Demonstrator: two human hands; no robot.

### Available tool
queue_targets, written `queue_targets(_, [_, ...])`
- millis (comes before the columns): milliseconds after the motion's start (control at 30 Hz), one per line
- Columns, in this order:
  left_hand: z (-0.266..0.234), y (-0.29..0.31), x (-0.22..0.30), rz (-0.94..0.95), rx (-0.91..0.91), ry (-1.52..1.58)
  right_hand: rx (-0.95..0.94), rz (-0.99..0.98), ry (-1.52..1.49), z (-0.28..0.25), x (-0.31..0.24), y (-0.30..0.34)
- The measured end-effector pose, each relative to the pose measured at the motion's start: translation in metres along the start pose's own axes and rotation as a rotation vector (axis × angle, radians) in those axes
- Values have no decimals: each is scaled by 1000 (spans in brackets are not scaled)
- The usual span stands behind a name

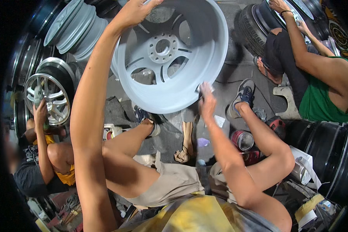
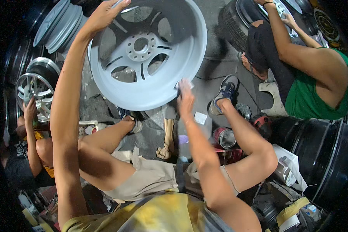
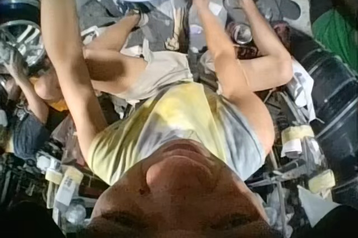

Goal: The person sits on the floor and sands a white car wheel rim using a sanding block. They rotate the rim to sand the inner face, spokes, and outer barrel. Another person is visible in the background working on a different wheel.

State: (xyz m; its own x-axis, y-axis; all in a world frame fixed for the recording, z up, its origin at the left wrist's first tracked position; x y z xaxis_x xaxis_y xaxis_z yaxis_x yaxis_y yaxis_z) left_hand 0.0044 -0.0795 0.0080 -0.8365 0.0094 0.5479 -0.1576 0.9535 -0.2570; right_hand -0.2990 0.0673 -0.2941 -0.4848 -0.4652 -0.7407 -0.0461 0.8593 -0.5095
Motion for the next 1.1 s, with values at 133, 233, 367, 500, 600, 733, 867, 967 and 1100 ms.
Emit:
queue_targets(133, [3, 1, -16, -17, -18, -45, 24, 129, -68, 5, -14, 34])
queue_targets(233, [-1, 10, 13, 176, 187, 147, 201, 196, 16, 5, 34, -13])
queue_targets(367, [10, 9, 19, 112, 121, 153, 441, 197, -46, 6, 68, -161])
queue_targets(500, [5, 11, 32, 75, 145, 140, 579, 34, -280, 18, -25, -307])
queue_targets(600, [10, 10, 19, -74, 125, 176, 477, -490, -391, 17, -176, -305])
queue_targets(733, [4, 21, 17, -255, 237, 390, 231, -537, -610, 20, -228, -261])
queue_targets(867, [6, 15, 7, -201, 103, 284, 393, -463, -254, 18, -123, -303])
queue_targets(967, [3, 14, 14, -4, 149, 222, 317, -120, -4, 11, 13, -274])
queue_targets(1100, [16, 5, 27, 130, 192, 262, 166, -64, 97, -10, 100, -136])
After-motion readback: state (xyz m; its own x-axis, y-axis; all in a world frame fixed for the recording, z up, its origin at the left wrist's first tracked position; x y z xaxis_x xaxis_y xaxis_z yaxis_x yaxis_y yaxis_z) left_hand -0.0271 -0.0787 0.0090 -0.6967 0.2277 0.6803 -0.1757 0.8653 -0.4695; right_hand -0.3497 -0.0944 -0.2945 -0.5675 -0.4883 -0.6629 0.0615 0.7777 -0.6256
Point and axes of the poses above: each hand's wrist, its own y-axis away from the middle knuckle, its own z-axis out of the palm, x = y × z, the point moved 8 cm from there along -y, towards the middle knuckle, and after that the axes turned 11 degrees about x, right-handed, at the moved point
